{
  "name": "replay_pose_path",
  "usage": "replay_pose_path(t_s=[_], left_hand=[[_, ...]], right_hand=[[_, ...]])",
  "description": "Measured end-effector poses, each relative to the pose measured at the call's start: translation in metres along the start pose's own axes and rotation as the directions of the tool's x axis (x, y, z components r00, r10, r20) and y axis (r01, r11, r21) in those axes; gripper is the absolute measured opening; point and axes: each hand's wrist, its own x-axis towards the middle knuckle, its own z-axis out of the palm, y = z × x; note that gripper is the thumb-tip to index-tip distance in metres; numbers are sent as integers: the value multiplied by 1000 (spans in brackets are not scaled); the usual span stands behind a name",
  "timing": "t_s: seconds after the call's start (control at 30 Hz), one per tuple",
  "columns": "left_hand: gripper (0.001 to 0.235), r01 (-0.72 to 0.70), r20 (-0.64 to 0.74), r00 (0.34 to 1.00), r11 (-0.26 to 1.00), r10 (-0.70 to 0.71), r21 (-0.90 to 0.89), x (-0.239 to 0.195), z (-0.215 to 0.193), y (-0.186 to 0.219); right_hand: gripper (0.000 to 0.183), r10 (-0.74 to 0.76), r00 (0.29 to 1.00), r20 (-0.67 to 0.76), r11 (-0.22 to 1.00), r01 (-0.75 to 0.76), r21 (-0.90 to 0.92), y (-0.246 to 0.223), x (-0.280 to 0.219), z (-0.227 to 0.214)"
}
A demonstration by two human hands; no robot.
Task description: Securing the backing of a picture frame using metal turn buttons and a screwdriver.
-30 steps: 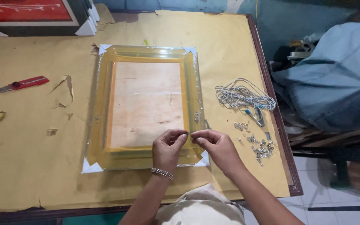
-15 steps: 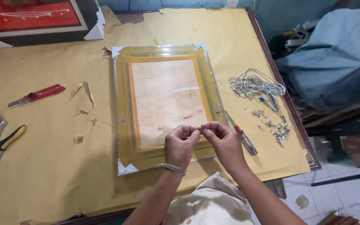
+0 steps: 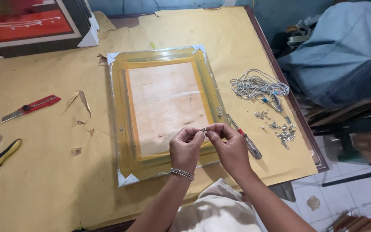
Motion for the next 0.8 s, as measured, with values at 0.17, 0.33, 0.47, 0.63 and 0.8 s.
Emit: replay_pose_path(t_s=[0.17,0.33,0.47,0.63,0.8], left_hand=[[12,-19,-89,996,1000,21,16,-2,10,1],[10,-54,-210,975,996,68,71,-4,21,7],[5,-94,-336,932,987,133,129,-19,28,16],[1,-181,-461,851,965,251,191,-33,34,21],[10,-527,-384,602,710,700,467,-40,31,18]], right_hand=[[14,8,997,75,1000,-9,19,6,13,-6],[18,8,984,177,995,-26,98,17,27,-9],[13,-49,974,222,977,0,213,18,30,-8],[8,15,935,353,852,-197,486,22,30,-2],[8,100,848,521,674,-443,591,5,21,-4]])
